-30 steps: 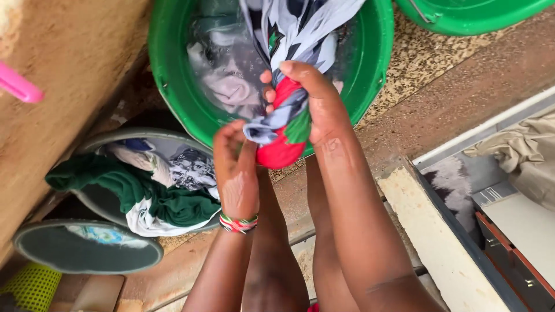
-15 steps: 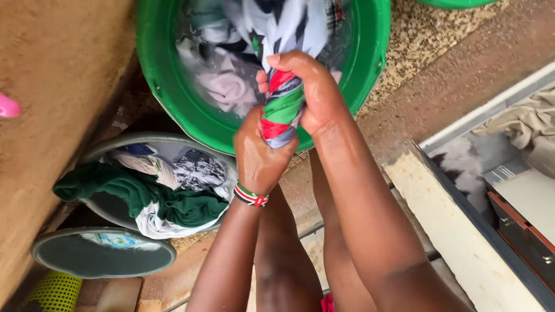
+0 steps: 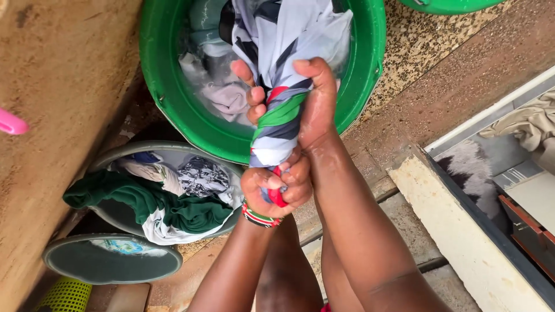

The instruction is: Washing clothes by hand in a plastic basin on a balcony.

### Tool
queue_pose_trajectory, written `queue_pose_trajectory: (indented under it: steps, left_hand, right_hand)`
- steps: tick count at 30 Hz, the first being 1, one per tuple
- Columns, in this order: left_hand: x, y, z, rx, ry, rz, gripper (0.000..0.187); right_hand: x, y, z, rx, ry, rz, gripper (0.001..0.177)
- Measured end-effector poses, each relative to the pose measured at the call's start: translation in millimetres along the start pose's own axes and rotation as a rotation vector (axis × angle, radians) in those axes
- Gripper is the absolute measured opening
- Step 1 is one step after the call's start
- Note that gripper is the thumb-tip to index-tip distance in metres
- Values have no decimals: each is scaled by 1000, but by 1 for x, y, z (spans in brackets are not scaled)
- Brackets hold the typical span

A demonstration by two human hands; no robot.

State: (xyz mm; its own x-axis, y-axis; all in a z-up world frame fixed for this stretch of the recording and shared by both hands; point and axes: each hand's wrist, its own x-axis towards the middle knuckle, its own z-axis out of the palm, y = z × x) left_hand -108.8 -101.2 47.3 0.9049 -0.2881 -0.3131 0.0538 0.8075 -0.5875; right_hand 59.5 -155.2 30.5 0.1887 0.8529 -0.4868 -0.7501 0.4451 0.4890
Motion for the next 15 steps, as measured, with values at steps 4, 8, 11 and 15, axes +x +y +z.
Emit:
queue_pose_trajectory:
  steps: [4, 8, 11, 15]
  left_hand:
    - [-7, 41, 23, 686, 104, -118, 55]
    - [9, 98, 22, 1220, 264, -82, 119]
    - [44, 107, 22, 845, 179, -12, 98]
    - [79, 147, -12, 747, -24, 168, 71]
  right_hand:
    - [-4, -5, -20, 24, -48, 24, 47]
    - [-6, -10, -13, 110, -110, 194, 67]
    - [-9, -4, -14, 132, -106, 244, 66]
    - [-7, -1, -43, 43, -139, 394, 42]
